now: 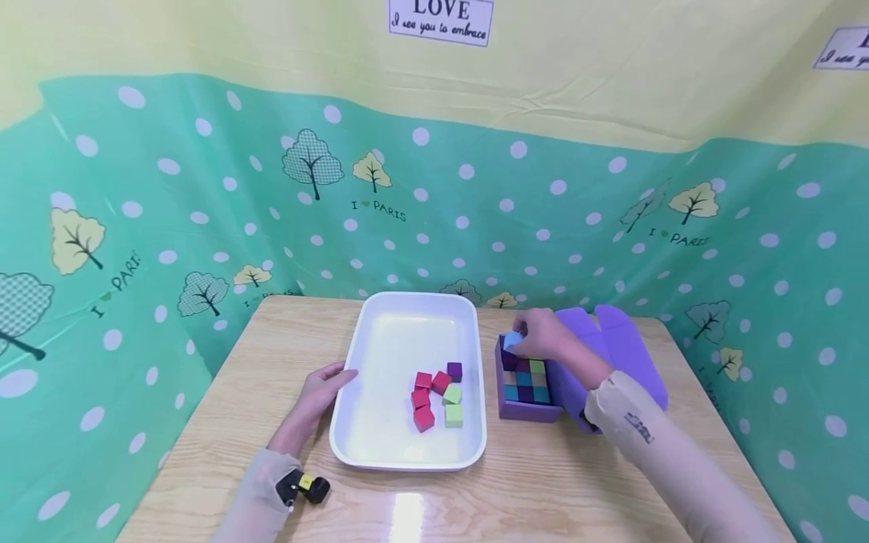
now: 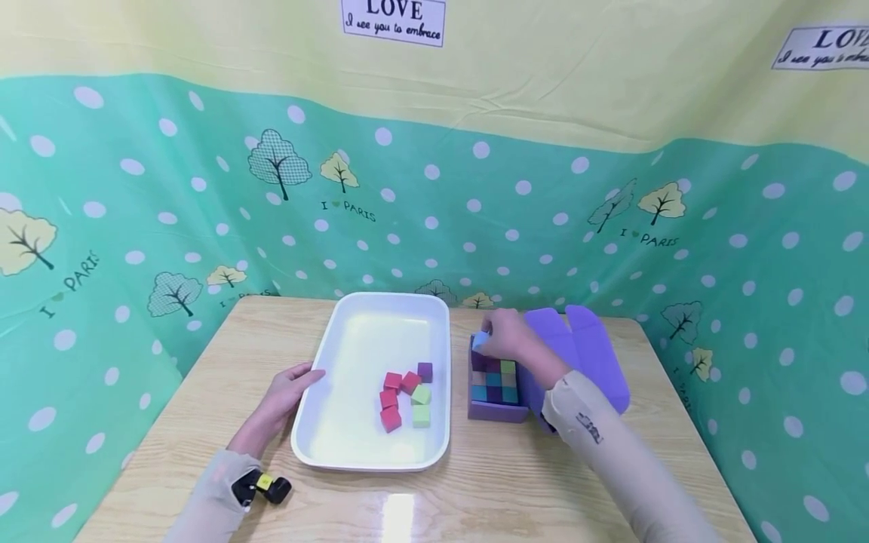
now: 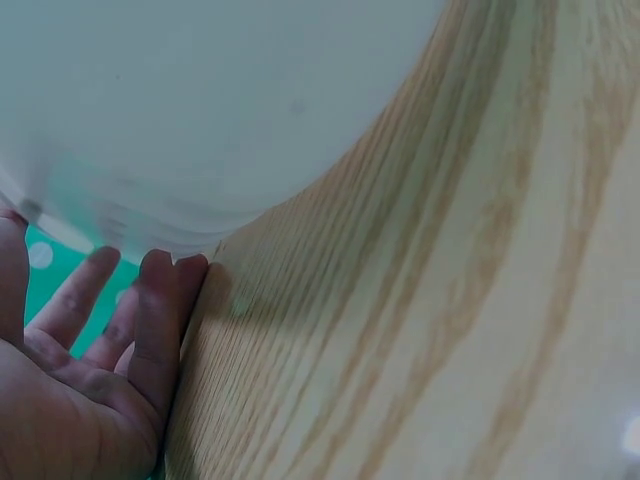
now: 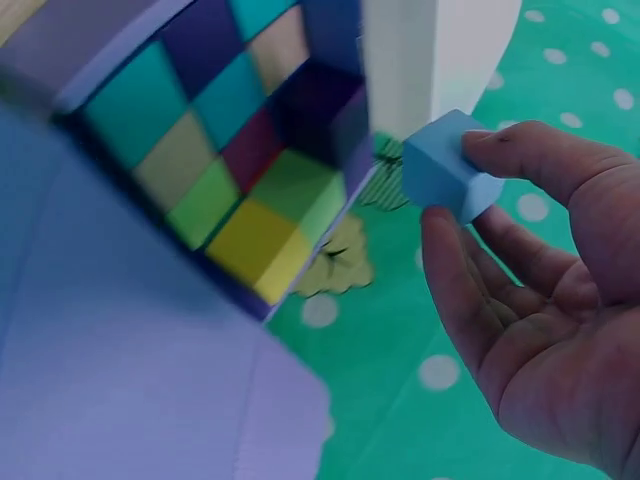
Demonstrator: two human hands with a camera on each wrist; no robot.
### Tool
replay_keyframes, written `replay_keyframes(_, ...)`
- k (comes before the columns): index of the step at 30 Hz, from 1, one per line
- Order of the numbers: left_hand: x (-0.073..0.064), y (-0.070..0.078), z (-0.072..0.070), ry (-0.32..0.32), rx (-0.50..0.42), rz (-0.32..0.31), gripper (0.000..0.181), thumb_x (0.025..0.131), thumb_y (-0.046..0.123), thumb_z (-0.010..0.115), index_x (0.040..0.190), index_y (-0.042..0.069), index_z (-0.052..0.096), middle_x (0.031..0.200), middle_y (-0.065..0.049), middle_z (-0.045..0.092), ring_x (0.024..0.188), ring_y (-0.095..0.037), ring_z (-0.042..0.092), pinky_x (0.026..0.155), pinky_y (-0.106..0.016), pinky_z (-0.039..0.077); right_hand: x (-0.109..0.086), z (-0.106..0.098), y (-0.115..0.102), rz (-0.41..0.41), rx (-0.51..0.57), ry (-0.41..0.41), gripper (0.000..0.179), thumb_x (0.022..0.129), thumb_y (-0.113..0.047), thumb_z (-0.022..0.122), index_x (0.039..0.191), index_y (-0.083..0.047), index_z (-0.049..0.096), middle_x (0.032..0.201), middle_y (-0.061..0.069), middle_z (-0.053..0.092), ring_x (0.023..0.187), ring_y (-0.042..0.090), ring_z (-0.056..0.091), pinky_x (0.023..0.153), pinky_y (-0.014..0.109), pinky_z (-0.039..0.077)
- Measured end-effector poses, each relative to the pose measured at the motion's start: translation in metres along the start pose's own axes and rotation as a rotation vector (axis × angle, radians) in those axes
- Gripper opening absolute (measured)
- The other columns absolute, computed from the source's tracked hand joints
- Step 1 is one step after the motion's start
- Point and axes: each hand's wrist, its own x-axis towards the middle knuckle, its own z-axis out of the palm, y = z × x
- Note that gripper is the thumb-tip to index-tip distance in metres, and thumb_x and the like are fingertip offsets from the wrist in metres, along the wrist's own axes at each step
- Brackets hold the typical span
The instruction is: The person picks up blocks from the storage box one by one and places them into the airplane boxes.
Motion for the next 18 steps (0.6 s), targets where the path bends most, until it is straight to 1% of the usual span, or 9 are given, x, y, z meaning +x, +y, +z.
replay_keyframes(3, 0.000, 0.000, 0.001, 0.002, -0.007, -0.007, 0.064, 0.085, 0.041, 0.073, 0.134, 0.004, 0.056, 0.121, -0.017, 0.063, 0.098, -0.021, 0.065, 0.082, -0.030, 0.055, -0.002, 0.001, 0.011, -0.009, 0.017, 0.010, 0.023, 0.073, -0.015, 0.081, 0.085, -0.004, 0.064, 0.072, 0.003, 0.057, 0.065, 0.019, 0.051, 0.056, 0.029, 0.044)
replay_keyframes(7, -0.001, 0.001, 0.001, 0.003, -0.005, -0.011, 0.064, 0.084, 0.041, 0.073, 0.134, 0.005, 0.056, 0.121, -0.017, 0.063, 0.098, -0.020, 0.065, 0.082, -0.030, 0.055, -0.005, 0.001, 0.022, -0.029, 0.004, 0.003, 0.027, 0.072, -0.013, 0.082, 0.091, -0.001, 0.066, 0.078, 0.005, 0.061, 0.070, 0.019, 0.054, 0.060, 0.031, 0.049)
replay_keyframes(12, -0.002, 0.002, 0.000, -0.002, 0.008, -0.003, 0.065, 0.085, 0.042, 0.072, 0.135, 0.004, 0.055, 0.123, -0.017, 0.063, 0.100, -0.021, 0.065, 0.083, -0.030, 0.054, -0.007, 0.003, 0.031, -0.062, -0.076, -0.011, 0.030, 0.072, -0.011, 0.081, 0.097, 0.001, 0.068, 0.086, 0.006, 0.064, 0.077, 0.021, 0.057, 0.070, 0.037, 0.054)
replay_keyframes(16, -0.003, 0.001, 0.000, -0.010, 0.011, 0.000, 0.066, 0.086, 0.042, 0.071, 0.136, 0.003, 0.053, 0.123, -0.018, 0.062, 0.100, -0.021, 0.065, 0.083, -0.030, 0.055, -0.006, 0.007, 0.034, -0.058, -0.127, -0.032, 0.030, 0.073, -0.011, 0.080, 0.099, -0.001, 0.069, 0.087, 0.004, 0.064, 0.077, 0.020, 0.056, 0.073, 0.038, 0.054)
replay_keyframes(18, -0.002, 0.001, 0.000, -0.004, 0.007, -0.005, 0.064, 0.085, 0.041, 0.072, 0.135, 0.005, 0.055, 0.122, -0.017, 0.063, 0.100, -0.021, 0.065, 0.083, -0.031, 0.055, -0.006, 0.009, 0.035, -0.060, -0.149, -0.043, 0.029, 0.074, -0.011, 0.078, 0.100, -0.002, 0.069, 0.087, 0.004, 0.064, 0.076, 0.020, 0.056, 0.073, 0.038, 0.054)
